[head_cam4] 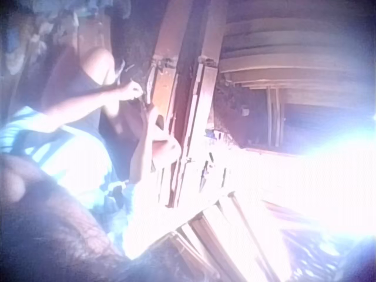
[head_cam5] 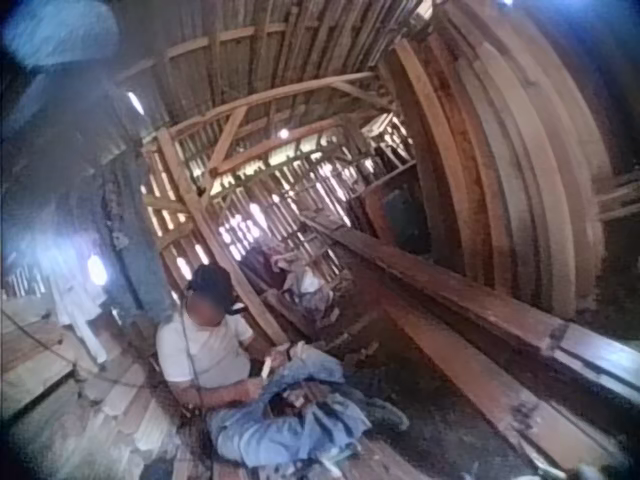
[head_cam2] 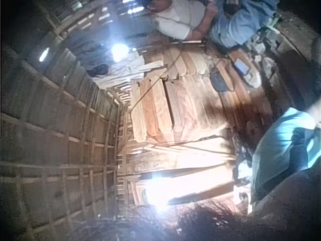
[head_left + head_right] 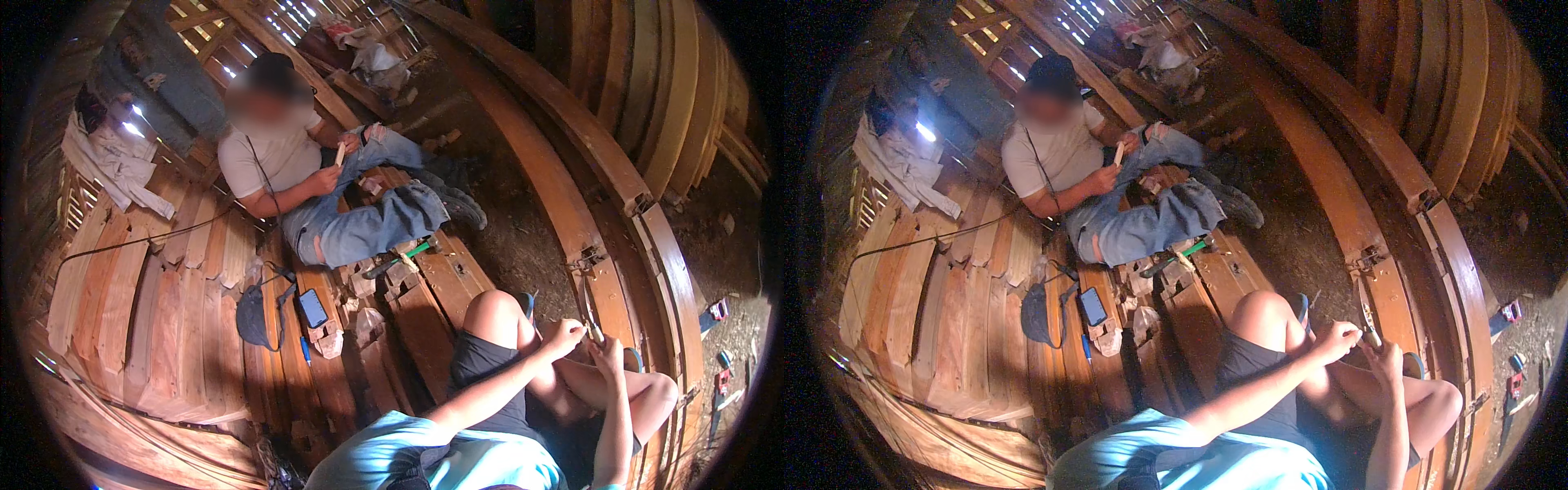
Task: The person sits cross-legged on a wooden floor and uses a curved knife to carve a small piece of wood held in their left hand. They repeatedly shave thin strips from the wood, occasionally pausing to inspect the piece or brush away shavings.
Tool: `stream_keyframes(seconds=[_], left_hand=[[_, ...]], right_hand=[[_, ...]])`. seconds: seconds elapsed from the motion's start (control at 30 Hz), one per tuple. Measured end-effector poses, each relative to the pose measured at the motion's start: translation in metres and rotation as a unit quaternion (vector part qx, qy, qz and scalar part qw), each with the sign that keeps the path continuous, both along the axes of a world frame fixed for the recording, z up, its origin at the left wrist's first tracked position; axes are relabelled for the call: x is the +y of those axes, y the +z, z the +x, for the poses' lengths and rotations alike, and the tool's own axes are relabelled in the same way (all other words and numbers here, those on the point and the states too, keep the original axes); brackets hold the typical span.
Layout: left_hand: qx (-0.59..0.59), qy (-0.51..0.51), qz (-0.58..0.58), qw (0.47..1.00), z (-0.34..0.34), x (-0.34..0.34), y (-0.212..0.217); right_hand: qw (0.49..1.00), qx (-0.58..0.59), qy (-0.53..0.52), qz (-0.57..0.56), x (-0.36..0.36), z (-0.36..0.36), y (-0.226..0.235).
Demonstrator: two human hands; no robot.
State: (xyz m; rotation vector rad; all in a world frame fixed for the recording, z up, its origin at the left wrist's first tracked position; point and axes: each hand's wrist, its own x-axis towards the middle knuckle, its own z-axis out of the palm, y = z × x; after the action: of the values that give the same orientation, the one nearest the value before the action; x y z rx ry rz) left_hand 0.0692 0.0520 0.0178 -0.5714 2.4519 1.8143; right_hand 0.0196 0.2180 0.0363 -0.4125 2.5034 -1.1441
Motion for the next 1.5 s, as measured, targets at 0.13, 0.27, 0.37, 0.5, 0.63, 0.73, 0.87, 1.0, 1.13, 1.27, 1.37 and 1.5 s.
stream_keyframes(seconds=[0.13,0.27,0.37,0.5,0.63,0.73,0.87,1.0,1.13,1.27,1.37,1.5], left_hand=[[0.024,-0.006,-0.06,0.998,0.0,0.002,0.01],[0.026,-0.01,-0.063,0.998,0.007,0.0,0.008],[0.004,-0.013,-0.039,0.999,0.005,0.0,0.008],[0.011,-0.001,-0.036,0.999,0.001,-0.001,-0.017],[-0.001,-0.012,0.023,1.0,-0.003,0.0,-0.019],[0.002,-0.014,-0.006,1.0,-0.002,0.001,-0.02],[-0.029,-0.005,0.017,0.999,0.001,-0.001,-0.025],[-0.037,-0.013,-0.003,0.999,-0.004,0.003,-0.012],[-0.027,-0.017,0.029,0.999,-0.004,0.003,-0.02],[-0.003,-0.018,0.025,1.0,-0.006,0.004,-0.034],[0.018,-0.011,0.022,1.0,-0.006,0.002,-0.041],[0.051,0.002,-0.009,0.999,-0.004,0.005,-0.022]], right_hand=[[0.999,0.029,0.016,0.035,0.003,-0.003,-0.012],[0.999,0.036,0.009,0.036,-0.005,0.003,-0.008],[1.0,0.022,0.002,-0.009,-0.006,0.004,-0.004],[0.989,-0.067,-0.025,-0.126,-0.004,-0.001,-0.028],[0.965,-0.17,-0.04,-0.198,0.006,-0.012,-0.033],[0.96,-0.189,-0.031,-0.206,0.003,-0.009,-0.025],[0.96,-0.17,-0.025,-0.222,-0.006,0.001,-0.017],[0.953,-0.164,-0.048,-0.251,-0.003,-0.003,-0.027],[0.952,-0.169,-0.061,-0.247,-0.001,-0.004,-0.027],[0.946,-0.166,-0.076,-0.268,-0.003,-0.005,-0.028],[0.941,-0.157,-0.084,-0.287,-0.007,-0.005,-0.033],[0.958,-0.124,-0.108,-0.233,-0.002,-0.007,-0.027]])
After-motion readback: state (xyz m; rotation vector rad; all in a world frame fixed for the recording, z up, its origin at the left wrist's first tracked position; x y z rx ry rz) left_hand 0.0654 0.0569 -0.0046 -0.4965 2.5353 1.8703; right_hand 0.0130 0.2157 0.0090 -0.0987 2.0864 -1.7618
